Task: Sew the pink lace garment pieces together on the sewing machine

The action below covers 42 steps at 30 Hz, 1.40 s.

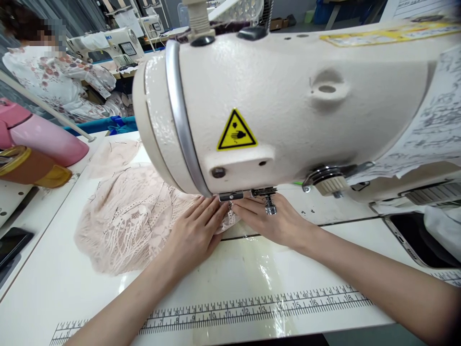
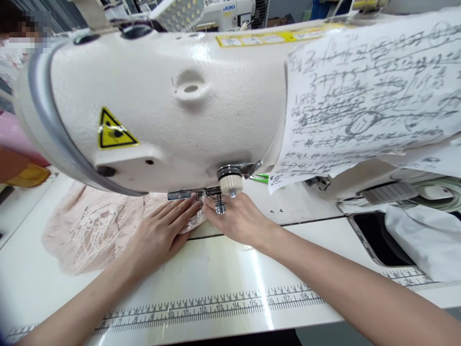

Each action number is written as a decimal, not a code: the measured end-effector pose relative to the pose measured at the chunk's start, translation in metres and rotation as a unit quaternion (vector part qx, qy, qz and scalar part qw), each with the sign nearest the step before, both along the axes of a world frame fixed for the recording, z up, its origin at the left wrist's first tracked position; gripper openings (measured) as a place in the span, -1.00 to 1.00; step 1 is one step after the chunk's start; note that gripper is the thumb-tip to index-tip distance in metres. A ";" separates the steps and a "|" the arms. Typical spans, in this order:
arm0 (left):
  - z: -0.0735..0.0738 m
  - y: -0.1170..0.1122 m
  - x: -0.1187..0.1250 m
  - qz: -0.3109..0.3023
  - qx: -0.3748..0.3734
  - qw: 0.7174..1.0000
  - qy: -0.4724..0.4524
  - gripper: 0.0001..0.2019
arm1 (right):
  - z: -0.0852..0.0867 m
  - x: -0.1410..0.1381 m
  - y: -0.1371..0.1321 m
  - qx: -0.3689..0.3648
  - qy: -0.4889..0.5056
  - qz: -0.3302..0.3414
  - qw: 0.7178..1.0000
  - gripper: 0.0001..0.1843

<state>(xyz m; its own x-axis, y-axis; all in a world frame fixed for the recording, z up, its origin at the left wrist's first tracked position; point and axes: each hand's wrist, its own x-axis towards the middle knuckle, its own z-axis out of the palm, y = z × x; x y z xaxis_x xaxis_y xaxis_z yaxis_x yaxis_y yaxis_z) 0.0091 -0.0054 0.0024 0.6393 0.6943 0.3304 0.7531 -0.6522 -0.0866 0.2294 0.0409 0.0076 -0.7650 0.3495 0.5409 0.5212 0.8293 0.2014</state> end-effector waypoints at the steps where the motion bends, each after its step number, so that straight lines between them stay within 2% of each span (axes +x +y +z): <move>1: 0.000 0.000 0.000 -0.019 0.011 1.000 0.000 -0.59 | 0.001 0.000 -0.001 0.002 -0.008 -0.005 1.000 -0.66; 4: 0.002 -0.002 -0.003 -0.051 0.021 0.998 -0.007 -0.63 | 0.001 -0.002 -0.005 0.016 -0.020 -0.011 1.000 -0.62; 8: 0.003 -0.001 -0.010 -0.043 -0.005 0.998 -0.038 -0.59 | -0.005 -0.006 -0.011 0.032 -0.014 -0.009 0.999 -0.57; 13: 0.004 0.001 -0.014 -0.037 -0.023 0.997 -0.056 -0.57 | -0.013 -0.014 -0.012 0.031 0.002 0.001 1.000 -0.71; 18: 0.005 0.001 -0.012 -0.023 -0.029 0.998 -0.050 -0.57 | -0.015 -0.020 -0.009 -0.010 0.015 0.056 0.998 -0.78; 24: 0.009 -0.001 -0.012 -0.014 -0.050 0.998 -0.040 -0.53 | -0.019 -0.019 -0.012 -0.055 0.072 0.047 0.995 -0.76; 33: 0.009 -0.001 -0.013 0.003 -0.042 0.999 -0.008 -0.51 | -0.021 -0.019 -0.011 -0.069 0.054 0.062 0.994 -0.74; 42: 0.008 -0.002 -0.008 0.022 -0.031 0.999 0.001 -0.51 | -0.013 -0.017 -0.015 -0.054 0.073 0.002 0.996 -0.75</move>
<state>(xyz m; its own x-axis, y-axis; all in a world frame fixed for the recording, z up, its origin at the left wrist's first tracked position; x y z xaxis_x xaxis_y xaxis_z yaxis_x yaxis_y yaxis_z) 0.0010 -0.0076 0.0103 0.6082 0.7408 0.2852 0.7811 -0.6224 -0.0491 0.2123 0.0260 -0.0056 -0.6825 0.4088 0.6058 0.5348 0.8443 0.0327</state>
